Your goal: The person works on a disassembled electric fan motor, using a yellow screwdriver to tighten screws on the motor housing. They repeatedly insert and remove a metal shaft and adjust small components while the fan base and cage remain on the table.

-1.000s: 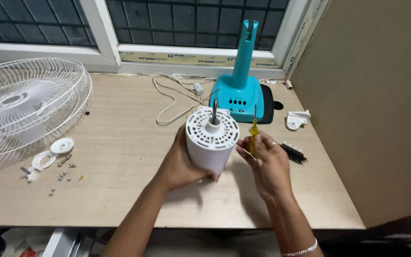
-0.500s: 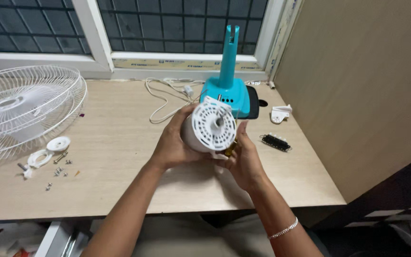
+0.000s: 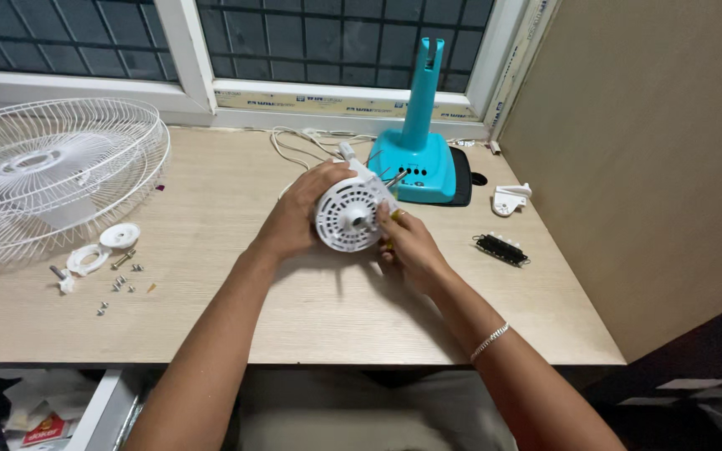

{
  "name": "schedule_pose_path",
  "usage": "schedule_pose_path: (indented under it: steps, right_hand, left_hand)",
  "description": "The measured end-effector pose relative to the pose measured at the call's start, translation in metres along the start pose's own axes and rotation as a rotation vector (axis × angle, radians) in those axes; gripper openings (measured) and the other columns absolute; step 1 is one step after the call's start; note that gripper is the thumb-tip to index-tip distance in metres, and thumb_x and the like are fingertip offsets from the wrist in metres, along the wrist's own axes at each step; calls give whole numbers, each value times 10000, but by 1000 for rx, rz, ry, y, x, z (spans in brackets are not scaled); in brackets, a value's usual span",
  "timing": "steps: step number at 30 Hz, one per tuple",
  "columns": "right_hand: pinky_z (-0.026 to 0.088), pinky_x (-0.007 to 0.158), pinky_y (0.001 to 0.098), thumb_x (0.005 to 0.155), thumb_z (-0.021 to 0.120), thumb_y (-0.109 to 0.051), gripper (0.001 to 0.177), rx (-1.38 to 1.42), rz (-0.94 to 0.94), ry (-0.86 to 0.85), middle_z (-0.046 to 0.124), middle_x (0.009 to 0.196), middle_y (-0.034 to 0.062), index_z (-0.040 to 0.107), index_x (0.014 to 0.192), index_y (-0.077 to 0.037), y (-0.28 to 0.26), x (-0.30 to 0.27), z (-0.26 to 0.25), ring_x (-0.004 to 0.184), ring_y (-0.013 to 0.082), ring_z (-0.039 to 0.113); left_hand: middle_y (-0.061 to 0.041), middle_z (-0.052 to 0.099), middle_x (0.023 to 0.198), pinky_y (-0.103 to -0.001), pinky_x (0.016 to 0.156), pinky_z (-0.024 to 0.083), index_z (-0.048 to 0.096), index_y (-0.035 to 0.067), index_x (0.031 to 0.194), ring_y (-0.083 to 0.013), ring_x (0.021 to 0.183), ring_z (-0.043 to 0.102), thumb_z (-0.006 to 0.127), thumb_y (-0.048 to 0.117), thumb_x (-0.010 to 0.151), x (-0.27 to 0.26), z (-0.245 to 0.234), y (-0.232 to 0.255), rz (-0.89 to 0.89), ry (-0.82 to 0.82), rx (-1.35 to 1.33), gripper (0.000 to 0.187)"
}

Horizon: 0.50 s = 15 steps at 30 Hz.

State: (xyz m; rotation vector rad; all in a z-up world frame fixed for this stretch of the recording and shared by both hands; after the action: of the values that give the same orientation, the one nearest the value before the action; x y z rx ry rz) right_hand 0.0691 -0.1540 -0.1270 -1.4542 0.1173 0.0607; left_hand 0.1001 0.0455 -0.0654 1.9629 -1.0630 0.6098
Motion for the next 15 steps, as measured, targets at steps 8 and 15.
schedule_pose_path:
  steps: [8, 15]
  right_hand:
    - [381, 480, 217, 983, 606, -423, 323, -227, -48, -76, 560, 707, -41, 629, 983, -101, 6, 20, 6, 566, 57, 467]
    - [381, 460, 234, 1027, 613, -320, 296, -97, -58, -114, 566, 732, -9, 611, 1023, -24, 10, 21, -8, 560, 73, 481]
  left_hand:
    - [40, 489, 1542, -429, 1172, 286, 613, 312, 1311, -268, 1496, 341, 963, 145, 526, -8, -7, 0, -216, -2, 73, 876]
    - [27, 403, 1590, -426, 1184, 264, 594, 306, 1366, -266, 1518, 278, 919, 55, 572, -10, -2, 4, -267, -20, 87, 893]
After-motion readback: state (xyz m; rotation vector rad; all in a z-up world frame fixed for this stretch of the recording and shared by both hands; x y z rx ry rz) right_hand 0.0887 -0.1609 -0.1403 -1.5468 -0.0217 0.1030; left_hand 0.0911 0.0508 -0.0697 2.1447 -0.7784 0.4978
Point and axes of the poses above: each hand's wrist, its own x-axis towards the middle knuckle, its own z-axis out of the palm, y = z × x, the point moved 4 cm from there along x, towards the middle knuckle
